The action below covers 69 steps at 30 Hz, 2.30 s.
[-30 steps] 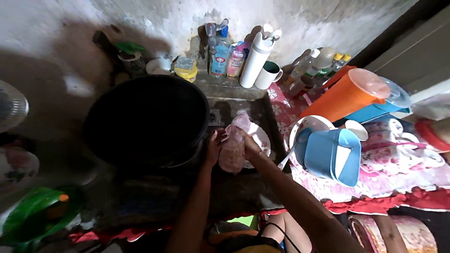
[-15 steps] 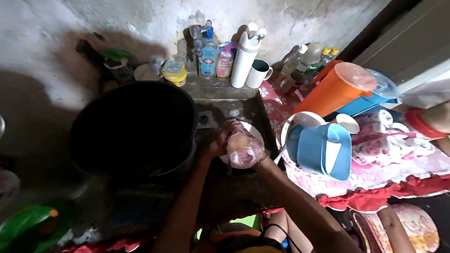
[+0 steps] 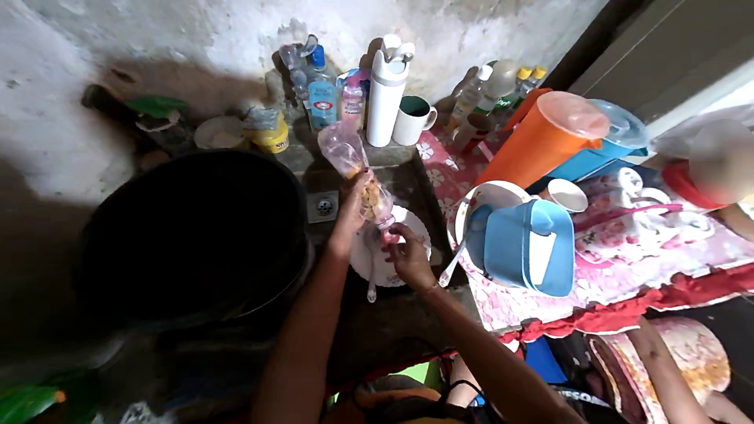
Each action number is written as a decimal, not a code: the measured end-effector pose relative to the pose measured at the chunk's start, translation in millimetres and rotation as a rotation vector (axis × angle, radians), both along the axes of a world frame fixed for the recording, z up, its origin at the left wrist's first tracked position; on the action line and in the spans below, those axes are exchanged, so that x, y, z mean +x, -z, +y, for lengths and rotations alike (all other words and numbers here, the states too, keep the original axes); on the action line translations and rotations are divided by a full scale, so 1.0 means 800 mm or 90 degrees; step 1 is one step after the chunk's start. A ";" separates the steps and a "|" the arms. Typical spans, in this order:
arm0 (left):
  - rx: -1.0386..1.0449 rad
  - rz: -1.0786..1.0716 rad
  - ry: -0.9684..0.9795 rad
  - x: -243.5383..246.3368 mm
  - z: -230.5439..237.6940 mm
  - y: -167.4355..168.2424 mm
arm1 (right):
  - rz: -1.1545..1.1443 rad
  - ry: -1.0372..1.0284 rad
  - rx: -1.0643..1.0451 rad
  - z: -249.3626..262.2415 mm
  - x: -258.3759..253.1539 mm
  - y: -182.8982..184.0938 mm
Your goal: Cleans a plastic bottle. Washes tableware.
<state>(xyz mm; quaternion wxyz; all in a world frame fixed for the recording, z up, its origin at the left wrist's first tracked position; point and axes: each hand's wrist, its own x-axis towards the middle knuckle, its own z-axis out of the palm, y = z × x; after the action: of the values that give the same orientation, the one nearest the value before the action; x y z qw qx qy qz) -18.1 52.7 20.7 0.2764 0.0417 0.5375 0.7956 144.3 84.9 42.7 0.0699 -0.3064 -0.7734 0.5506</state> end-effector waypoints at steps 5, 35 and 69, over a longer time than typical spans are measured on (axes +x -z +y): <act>0.013 -0.154 -0.010 0.004 0.002 -0.007 | 0.048 -0.022 0.407 0.001 -0.020 0.025; -0.068 0.257 -0.121 0.014 0.000 -0.052 | 0.332 0.501 -0.752 -0.001 -0.062 0.023; -0.034 0.328 -0.204 0.018 0.019 -0.067 | 0.353 0.558 -0.799 0.021 -0.059 0.026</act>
<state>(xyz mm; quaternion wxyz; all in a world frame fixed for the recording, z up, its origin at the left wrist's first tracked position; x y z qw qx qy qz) -4.1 67.9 74.2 0.0034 0.1496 0.6103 0.7779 97.4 102.0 21.6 0.2834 -0.4162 -0.0854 0.8598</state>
